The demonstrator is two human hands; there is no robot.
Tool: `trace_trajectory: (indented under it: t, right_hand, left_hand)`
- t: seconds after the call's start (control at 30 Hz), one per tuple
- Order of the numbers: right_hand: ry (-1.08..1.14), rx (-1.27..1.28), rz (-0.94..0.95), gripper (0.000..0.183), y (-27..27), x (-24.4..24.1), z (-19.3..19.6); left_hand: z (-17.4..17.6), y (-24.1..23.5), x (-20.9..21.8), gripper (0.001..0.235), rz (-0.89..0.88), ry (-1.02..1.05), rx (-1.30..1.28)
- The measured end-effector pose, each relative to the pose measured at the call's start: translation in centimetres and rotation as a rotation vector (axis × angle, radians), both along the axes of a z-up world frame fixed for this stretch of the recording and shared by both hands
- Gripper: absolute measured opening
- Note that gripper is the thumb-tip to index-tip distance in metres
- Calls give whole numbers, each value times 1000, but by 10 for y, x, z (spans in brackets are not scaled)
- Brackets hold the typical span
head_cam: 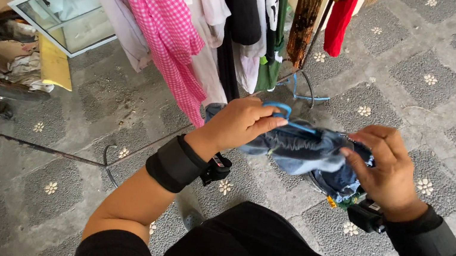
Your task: Hanging washed laundry items onto hangers and then placing them on a drying rack.
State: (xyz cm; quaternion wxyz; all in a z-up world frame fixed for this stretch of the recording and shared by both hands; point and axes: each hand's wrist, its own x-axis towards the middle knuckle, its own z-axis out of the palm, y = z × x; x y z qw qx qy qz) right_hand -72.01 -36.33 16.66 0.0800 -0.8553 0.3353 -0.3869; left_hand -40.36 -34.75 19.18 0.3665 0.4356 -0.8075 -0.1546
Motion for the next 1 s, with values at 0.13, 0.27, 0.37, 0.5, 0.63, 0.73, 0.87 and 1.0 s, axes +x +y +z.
trace_trajectory:
  t: [0.13, 0.27, 0.37, 0.5, 0.63, 0.73, 0.87, 1.0]
  right_hand:
    - [88, 41, 96, 41, -5, 5, 2]
    - [132, 91, 148, 34, 6, 15, 15]
    - [134, 157, 172, 42, 14, 20, 24]
    - [203, 219, 188, 53, 26, 32, 37]
    - [194, 151, 204, 38, 28, 53, 29]
    - [146, -52, 193, 26, 26, 72, 20]
    - [126, -45, 208, 23, 29, 105, 30]
    - [127, -61, 185, 23, 32, 149, 49]
  left_hand:
    - [-1, 2, 2, 27, -39, 7, -3]
    - [1, 1, 2, 25, -82, 34, 18]
    - [2, 3, 4, 22, -107, 69, 40]
    - [4, 12, 14, 18, -121, 133, 109]
    - [2, 20, 31, 19, -135, 133, 135]
    - [-7, 20, 49, 15, -125, 263, 47]
    - [5, 25, 78, 17, -67, 227, -71]
    - [22, 29, 116, 17, -24, 251, -147]
